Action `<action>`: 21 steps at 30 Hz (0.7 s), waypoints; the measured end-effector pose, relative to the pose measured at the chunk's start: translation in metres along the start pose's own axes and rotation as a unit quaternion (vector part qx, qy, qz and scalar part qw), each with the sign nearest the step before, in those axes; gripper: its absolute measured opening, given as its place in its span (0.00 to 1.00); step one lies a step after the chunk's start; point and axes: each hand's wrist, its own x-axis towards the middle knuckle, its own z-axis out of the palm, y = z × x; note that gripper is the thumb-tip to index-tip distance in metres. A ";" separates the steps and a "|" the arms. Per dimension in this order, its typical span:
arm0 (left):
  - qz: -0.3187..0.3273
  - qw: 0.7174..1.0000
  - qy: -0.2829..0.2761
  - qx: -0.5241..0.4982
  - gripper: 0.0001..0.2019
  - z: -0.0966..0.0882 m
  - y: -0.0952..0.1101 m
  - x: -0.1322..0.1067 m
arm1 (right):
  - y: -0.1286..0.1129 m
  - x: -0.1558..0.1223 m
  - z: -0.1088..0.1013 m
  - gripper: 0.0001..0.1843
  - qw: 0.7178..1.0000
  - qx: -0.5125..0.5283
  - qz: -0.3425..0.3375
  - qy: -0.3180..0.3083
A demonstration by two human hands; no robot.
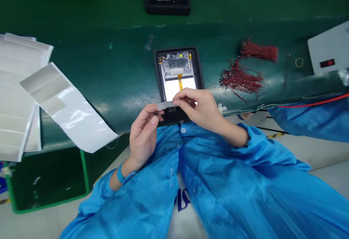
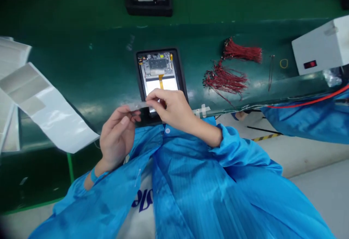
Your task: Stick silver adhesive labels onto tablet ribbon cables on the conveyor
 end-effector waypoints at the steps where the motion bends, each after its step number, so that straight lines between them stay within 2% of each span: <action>1: 0.011 1.000 -0.016 0.023 0.12 -0.001 -0.001 -0.001 | 0.000 -0.002 -0.002 0.08 1.000 0.001 0.011 0.007; 4: 0.046 0.989 -0.068 0.125 0.17 -0.005 -0.001 -0.004 | 0.005 -0.010 -0.009 0.09 0.999 0.006 0.041 0.032; 7: 0.095 0.965 -0.069 0.232 0.24 -0.010 -0.003 -0.006 | 0.017 -0.018 -0.015 0.11 0.995 0.023 0.085 0.035; 10: 0.157 0.933 -0.047 0.321 0.21 -0.016 -0.006 -0.004 | 0.032 -0.024 -0.011 0.09 0.992 0.041 0.118 0.013; 13: 0.205 0.897 -0.049 0.389 0.17 -0.019 -0.010 0.000 | 0.041 -0.026 -0.002 0.07 0.991 0.027 0.128 0.012; 17: 0.259 0.854 -0.067 0.447 0.17 -0.021 -0.019 0.006 | 0.041 -0.025 0.009 0.06 0.992 -0.004 0.121 0.030; 21: 0.286 0.820 -0.102 0.486 0.21 -0.023 -0.031 0.011 | 0.039 -0.022 0.013 0.06 0.991 -0.047 0.121 0.034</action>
